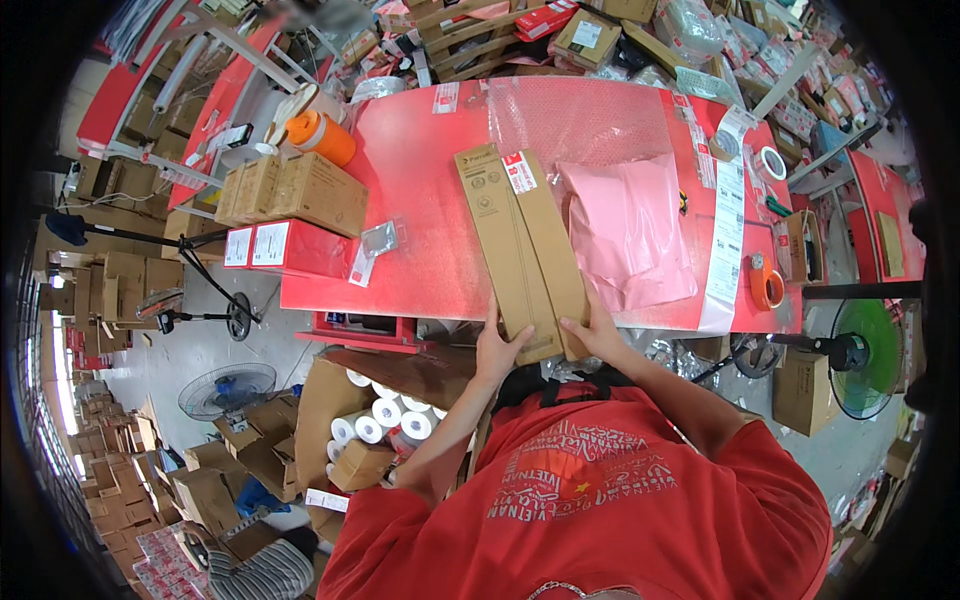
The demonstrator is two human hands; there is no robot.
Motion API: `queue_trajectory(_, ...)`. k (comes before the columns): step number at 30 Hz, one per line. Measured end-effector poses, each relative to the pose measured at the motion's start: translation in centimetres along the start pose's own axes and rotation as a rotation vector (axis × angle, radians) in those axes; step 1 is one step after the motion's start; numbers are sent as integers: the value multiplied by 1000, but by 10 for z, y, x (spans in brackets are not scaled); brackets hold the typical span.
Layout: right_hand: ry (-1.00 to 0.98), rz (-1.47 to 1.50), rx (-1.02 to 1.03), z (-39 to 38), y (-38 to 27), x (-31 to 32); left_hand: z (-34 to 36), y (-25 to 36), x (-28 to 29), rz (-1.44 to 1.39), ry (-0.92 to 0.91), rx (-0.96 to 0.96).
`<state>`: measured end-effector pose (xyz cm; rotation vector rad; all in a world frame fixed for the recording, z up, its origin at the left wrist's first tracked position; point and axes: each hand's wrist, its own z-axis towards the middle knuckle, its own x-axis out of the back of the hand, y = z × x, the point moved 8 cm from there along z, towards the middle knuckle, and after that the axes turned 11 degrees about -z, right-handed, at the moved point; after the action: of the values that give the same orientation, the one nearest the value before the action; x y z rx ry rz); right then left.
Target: The person packs items into cardboard boxes and pink poly mailers on a red work table. They use a tape dispenser to seal the packages and place shipping labels on them. The person repeatedly retrieves items from a large bin and moves sealed packages aside.
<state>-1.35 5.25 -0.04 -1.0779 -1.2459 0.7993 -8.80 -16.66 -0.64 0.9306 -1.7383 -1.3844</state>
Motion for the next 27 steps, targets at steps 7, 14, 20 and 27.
queue_trajectory(7, -42, -30, 43, -28, -4, 34, -25, 4, -30, 130, -92, -5)
queue_trajectory(14, 899, -796, -463, 1, 74, 244, -9, 64, -86, 942, -131, -199)
queue_trajectory(20, 326, -274, -503, 54, 91, 242, 2, 63, -109, 1058, -200, -149)
queue_trajectory(27, 400, 310, -142, 27, -65, 307, 4, 70, -95, 956, -137, -119)
